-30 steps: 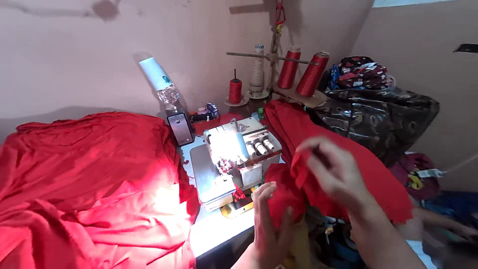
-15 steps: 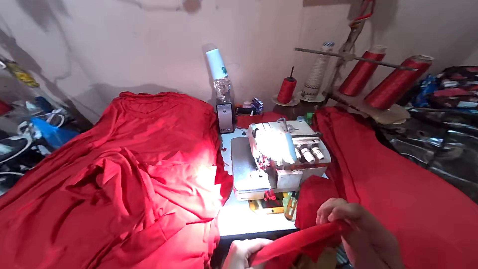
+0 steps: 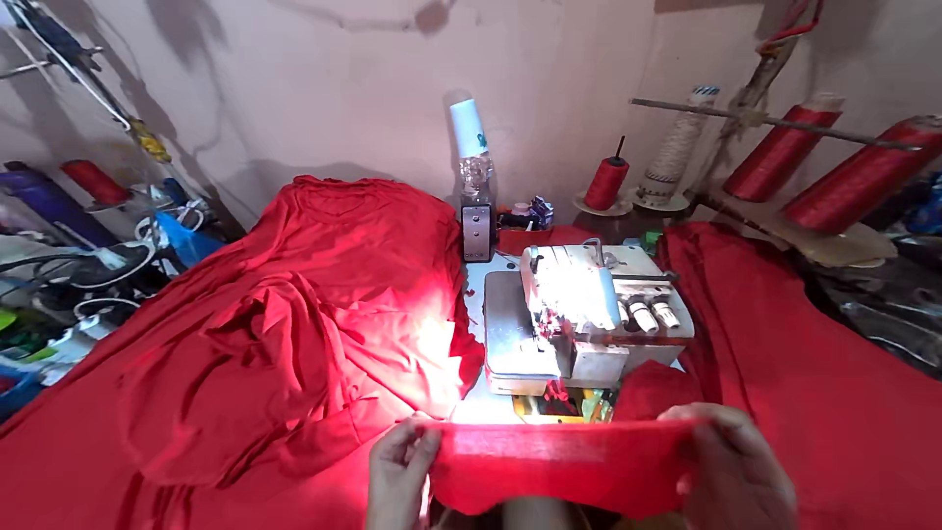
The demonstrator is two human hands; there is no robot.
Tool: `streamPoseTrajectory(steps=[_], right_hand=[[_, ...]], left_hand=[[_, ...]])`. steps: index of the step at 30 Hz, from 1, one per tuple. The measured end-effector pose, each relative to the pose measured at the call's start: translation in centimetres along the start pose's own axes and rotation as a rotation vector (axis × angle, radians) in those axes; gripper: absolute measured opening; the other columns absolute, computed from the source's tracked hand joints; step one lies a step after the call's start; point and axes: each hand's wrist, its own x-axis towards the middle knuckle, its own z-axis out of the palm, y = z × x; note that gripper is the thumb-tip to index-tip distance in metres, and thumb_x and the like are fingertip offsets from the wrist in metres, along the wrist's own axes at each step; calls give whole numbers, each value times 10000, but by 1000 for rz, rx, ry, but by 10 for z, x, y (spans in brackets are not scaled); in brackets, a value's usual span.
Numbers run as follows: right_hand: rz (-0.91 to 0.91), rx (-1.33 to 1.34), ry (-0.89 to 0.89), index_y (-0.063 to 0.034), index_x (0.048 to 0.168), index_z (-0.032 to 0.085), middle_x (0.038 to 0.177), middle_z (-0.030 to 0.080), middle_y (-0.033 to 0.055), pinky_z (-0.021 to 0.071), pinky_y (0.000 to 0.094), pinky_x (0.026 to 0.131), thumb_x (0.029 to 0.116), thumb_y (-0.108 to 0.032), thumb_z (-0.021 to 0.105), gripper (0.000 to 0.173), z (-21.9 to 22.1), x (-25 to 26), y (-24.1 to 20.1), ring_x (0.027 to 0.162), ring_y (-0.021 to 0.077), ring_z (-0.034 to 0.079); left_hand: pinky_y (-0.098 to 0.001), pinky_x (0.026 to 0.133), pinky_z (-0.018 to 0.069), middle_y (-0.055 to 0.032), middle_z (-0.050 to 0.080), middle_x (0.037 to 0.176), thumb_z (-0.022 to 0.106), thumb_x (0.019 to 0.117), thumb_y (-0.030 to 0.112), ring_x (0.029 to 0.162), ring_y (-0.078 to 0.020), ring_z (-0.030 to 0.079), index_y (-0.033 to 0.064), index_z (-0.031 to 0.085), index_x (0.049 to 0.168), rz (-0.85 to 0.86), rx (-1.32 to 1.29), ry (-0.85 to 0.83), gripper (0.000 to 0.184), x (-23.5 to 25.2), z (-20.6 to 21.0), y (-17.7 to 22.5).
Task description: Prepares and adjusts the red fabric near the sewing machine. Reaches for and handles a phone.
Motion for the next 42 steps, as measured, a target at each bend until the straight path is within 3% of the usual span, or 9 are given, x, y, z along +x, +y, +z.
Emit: streamPoseTrajectory(steps=[2,5,19,23,27,30,34,38,42], right_hand=[[162,-53,108,-240,989,672,866,670,-226,527,109,730,1028,-100,509,219,9,-7,15,799,-103,622],[396,-63,190,-148,902,614,693,614,-187,520,132,608,977,8,483,217,20,-13,28,628,-78,593],[255,72,-238,-12,946,734,850,745,-51,598,165,713,939,-38,612,124,93,-33,39,757,-20,696],[196,40,-86,-123,1026,699,914,702,-119,597,181,708,995,-60,532,181,84,-24,37,791,-28,676],[73,-98,163,-180,1061,569,866,635,-240,541,99,712,1037,-37,448,189,64,-8,18,785,-120,625],[1,-47,177,-211,1071,623,947,681,-234,539,99,777,1058,-70,462,214,52,-2,5,857,-104,644],[159,-94,157,-64,985,610,811,673,-166,558,121,697,1006,-14,490,131,53,-5,20,742,-91,646],[412,-49,10,-48,955,684,835,712,-64,591,179,690,982,-63,548,139,63,-22,45,741,-10,680],[340,-12,-141,-24,938,719,836,725,-61,581,153,704,945,-57,592,132,84,-36,38,748,-32,677]], left_hand=[[-156,583,535,107,682,658,474,960,-58,591,38,624,169,662,744,-184,-25,152,366,2,6,-6],[-185,585,561,54,706,681,457,996,-43,603,-3,655,121,688,771,-314,-122,199,362,-1,5,-18],[-151,710,578,91,743,804,584,931,-69,727,48,677,43,743,919,-42,122,126,196,-16,9,-23],[-103,620,512,113,655,801,500,987,-6,677,95,593,19,658,953,112,295,229,163,-16,-2,-16],[-111,789,549,191,688,940,479,1017,12,881,113,635,125,655,985,284,295,277,212,-20,-9,7],[-104,833,537,232,688,972,527,1030,103,937,120,630,199,676,963,357,314,257,190,-21,-11,16],[-112,731,553,130,688,861,521,973,-3,798,94,646,40,669,941,173,264,303,157,-20,-10,0],[-115,577,504,117,689,735,550,964,-2,629,76,606,62,719,894,-21,152,325,194,-23,-16,-30],[-145,756,567,96,732,812,602,916,1,775,60,674,23,745,912,92,238,208,144,-30,-10,-33]])
